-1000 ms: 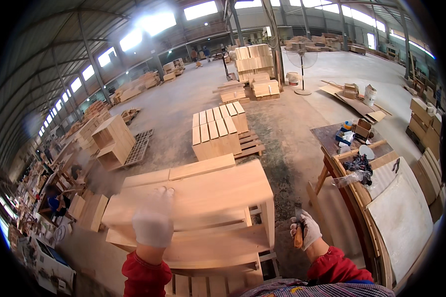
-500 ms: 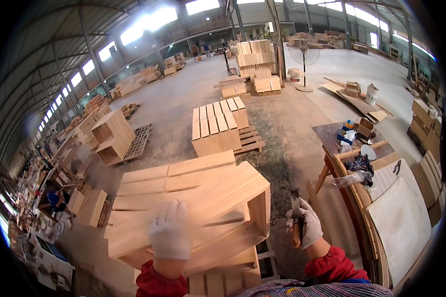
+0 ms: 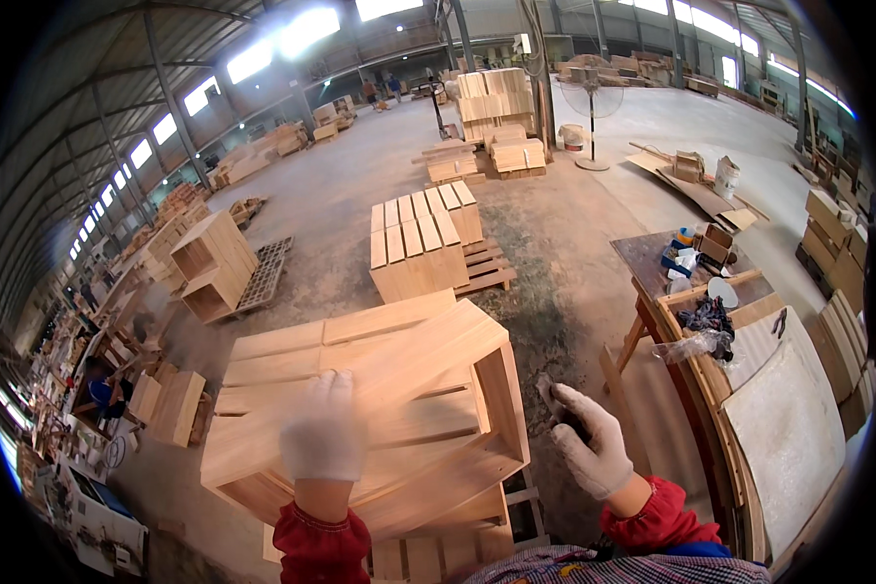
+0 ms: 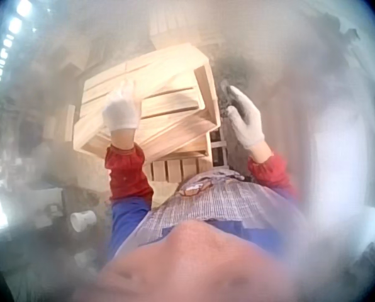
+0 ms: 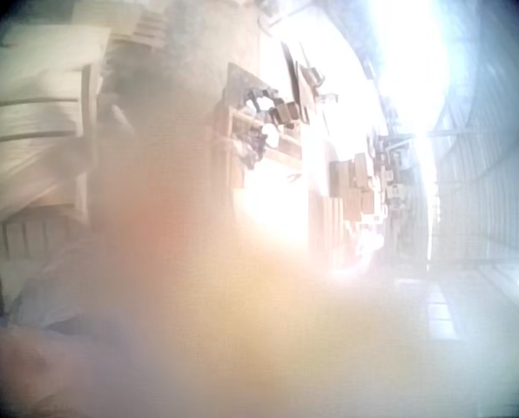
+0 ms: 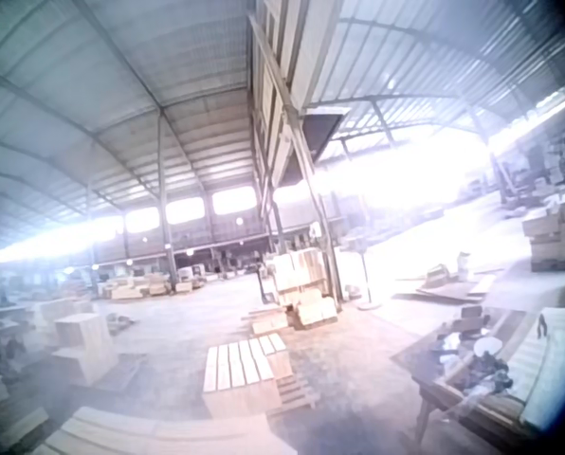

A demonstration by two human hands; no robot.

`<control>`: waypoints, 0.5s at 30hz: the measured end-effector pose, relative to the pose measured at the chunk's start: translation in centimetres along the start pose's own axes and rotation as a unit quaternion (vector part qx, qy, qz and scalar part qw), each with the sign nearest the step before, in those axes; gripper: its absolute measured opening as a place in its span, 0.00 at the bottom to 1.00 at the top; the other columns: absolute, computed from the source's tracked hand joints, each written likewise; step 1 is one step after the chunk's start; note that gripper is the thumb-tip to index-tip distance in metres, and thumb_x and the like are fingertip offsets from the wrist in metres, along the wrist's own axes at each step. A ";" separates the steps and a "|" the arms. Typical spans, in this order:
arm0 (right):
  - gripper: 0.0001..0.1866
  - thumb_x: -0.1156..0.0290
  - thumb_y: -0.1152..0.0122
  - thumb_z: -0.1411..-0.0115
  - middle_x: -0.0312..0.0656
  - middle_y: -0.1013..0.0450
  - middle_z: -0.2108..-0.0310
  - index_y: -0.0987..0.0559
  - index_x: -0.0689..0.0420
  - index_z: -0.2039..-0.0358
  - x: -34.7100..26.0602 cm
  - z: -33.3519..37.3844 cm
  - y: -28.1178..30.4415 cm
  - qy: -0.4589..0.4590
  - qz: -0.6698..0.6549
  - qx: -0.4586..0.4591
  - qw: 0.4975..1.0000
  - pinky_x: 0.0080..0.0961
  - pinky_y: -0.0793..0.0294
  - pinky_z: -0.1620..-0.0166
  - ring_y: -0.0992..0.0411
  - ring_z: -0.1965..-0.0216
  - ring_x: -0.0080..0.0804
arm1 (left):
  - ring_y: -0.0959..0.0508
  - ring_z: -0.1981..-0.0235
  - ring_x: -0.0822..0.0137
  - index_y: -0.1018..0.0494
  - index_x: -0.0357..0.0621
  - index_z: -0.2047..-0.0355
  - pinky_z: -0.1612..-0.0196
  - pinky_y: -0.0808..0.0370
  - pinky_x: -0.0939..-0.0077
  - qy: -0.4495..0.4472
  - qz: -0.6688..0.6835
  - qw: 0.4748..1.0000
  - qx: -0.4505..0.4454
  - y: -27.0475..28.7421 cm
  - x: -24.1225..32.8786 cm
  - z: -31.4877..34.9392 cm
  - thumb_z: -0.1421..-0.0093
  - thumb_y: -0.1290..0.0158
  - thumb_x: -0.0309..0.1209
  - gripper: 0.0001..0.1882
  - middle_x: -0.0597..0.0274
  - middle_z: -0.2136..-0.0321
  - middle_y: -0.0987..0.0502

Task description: The person applies a dark filler material to the joints and crevices of wooden box-like furniture components using a small putty knife, then wipes the excess away with a cloth.

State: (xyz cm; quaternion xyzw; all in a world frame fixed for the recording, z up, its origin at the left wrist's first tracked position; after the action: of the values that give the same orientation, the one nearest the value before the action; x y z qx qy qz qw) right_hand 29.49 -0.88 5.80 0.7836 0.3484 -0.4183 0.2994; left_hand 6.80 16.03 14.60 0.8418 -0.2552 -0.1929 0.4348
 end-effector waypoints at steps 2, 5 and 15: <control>0.22 0.79 0.48 0.47 0.50 0.29 0.64 0.31 0.65 0.49 -1.3 -0.7 -0.4 0.041 0.075 0.001 0.996 0.27 0.30 0.58 0.29 0.64 0.39 | 0.27 0.53 0.56 0.28 0.43 0.54 0.51 0.29 0.68 -0.001 -0.007 1.000 0.007 0.2 -0.1 0.0 0.59 0.43 0.24 0.27 0.53 0.55 0.26; 0.23 0.79 0.47 0.49 0.51 0.29 0.68 0.30 0.63 0.50 -2.6 -1.5 -0.5 0.048 0.147 -0.007 0.988 0.28 0.29 0.62 0.29 0.68 0.44 | 0.26 0.53 0.57 0.28 0.44 0.54 0.50 0.30 0.68 0.004 -0.010 1.000 0.002 -0.1 -0.1 -0.1 0.59 0.42 0.24 0.26 0.54 0.56 0.25; 0.21 0.77 0.48 0.48 0.49 0.29 0.71 0.29 0.55 0.51 -3.7 -3.2 -1.1 0.017 0.202 -0.009 0.979 0.34 0.27 0.67 0.28 0.71 0.47 | 0.28 0.51 0.56 0.29 0.44 0.53 0.48 0.31 0.66 0.024 0.000 0.999 -0.031 0.3 0.5 0.3 0.58 0.43 0.24 0.27 0.54 0.53 0.27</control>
State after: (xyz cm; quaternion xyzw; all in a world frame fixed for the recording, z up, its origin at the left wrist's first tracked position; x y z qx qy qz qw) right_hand 28.54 1.15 10.30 0.8419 0.1919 -0.3326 0.3791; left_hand 6.94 15.44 14.67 0.8322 -0.2385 -0.1805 0.4668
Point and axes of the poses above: each hand's wrist, its own z-axis away from the middle knuckle, its own y-axis out of the back of the hand, x = y × z, the point moved 9 cm from there along -z, towards the middle knuckle
